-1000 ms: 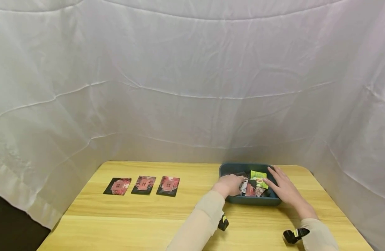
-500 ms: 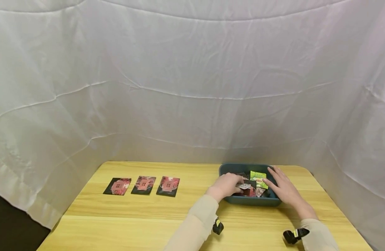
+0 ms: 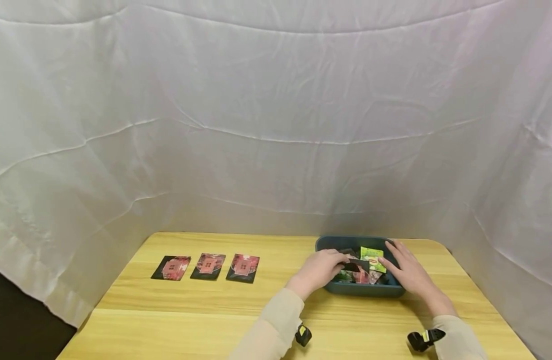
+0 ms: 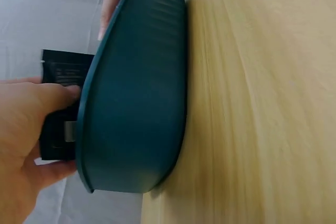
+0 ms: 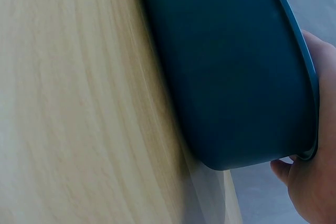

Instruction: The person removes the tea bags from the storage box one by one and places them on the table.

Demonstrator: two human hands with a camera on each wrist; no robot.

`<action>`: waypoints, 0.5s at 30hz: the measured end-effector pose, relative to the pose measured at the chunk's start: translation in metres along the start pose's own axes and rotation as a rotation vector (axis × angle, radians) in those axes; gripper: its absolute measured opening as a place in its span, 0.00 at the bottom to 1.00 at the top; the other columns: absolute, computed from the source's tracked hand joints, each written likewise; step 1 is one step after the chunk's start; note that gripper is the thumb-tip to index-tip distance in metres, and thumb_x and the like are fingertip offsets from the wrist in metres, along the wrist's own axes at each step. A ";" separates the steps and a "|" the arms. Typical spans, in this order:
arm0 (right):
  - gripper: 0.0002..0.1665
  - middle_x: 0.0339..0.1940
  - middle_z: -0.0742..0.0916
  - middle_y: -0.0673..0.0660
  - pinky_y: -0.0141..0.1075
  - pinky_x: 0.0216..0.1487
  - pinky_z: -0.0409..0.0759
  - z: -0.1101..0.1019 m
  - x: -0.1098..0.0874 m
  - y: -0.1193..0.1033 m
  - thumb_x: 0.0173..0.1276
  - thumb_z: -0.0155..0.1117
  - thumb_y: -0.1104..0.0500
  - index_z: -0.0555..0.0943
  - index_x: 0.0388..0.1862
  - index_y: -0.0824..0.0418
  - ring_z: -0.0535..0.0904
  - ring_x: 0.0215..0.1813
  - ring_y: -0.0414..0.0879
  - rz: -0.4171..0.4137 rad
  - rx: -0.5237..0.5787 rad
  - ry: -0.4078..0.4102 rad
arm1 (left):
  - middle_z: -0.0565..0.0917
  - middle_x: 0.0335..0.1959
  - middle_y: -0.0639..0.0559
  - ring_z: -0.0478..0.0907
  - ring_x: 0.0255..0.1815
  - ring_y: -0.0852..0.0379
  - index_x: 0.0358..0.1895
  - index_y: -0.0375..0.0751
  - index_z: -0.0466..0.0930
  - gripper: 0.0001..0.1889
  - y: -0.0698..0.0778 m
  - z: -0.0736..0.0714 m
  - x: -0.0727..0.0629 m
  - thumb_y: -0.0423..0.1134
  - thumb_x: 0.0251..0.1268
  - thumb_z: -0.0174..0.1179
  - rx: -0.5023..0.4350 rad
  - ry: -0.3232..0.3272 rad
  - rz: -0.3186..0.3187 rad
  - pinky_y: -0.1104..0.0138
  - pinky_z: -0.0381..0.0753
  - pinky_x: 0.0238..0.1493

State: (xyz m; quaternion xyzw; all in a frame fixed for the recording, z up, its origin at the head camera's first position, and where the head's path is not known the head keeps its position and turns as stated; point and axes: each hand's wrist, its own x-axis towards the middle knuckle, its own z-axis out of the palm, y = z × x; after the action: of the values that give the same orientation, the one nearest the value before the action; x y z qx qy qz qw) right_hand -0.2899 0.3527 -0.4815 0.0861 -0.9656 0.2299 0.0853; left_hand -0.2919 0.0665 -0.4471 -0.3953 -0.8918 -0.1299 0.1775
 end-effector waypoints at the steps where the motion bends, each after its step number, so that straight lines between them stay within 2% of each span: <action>1: 0.47 0.78 0.53 0.74 0.72 0.69 0.47 0.000 0.000 0.000 0.74 0.48 0.36 0.53 0.78 0.65 0.45 0.77 0.72 -0.001 0.000 0.001 | 0.86 0.48 0.62 0.82 0.48 0.66 0.54 0.56 0.83 0.12 -0.001 -0.001 -0.003 0.43 0.70 0.58 0.002 0.037 0.011 0.76 0.80 0.48; 6: 0.47 0.78 0.53 0.74 0.72 0.68 0.47 0.000 -0.001 0.001 0.74 0.48 0.36 0.53 0.78 0.65 0.46 0.77 0.73 -0.002 -0.003 -0.001 | 0.86 0.47 0.63 0.82 0.48 0.66 0.53 0.54 0.83 0.12 -0.005 -0.007 -0.014 0.41 0.69 0.60 0.011 0.219 0.054 0.76 0.79 0.51; 10: 0.46 0.78 0.53 0.74 0.72 0.68 0.47 -0.001 -0.001 0.001 0.74 0.48 0.37 0.53 0.78 0.66 0.46 0.77 0.73 0.002 -0.004 0.000 | 0.85 0.46 0.62 0.82 0.48 0.66 0.52 0.53 0.83 0.11 -0.009 -0.016 -0.022 0.39 0.68 0.60 -0.006 0.323 0.078 0.76 0.79 0.52; 15: 0.46 0.78 0.53 0.74 0.72 0.68 0.47 -0.002 0.000 0.000 0.74 0.49 0.37 0.53 0.78 0.66 0.46 0.77 0.73 -0.005 -0.002 -0.002 | 0.86 0.45 0.60 0.83 0.47 0.64 0.49 0.52 0.84 0.11 -0.018 -0.026 -0.035 0.37 0.65 0.63 -0.016 0.425 0.047 0.74 0.80 0.51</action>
State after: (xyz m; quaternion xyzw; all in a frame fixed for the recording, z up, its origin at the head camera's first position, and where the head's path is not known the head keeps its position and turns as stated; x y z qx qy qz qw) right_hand -0.2893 0.3533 -0.4797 0.0885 -0.9658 0.2285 0.0852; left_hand -0.2782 0.0215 -0.4403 -0.3810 -0.8238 -0.2135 0.3614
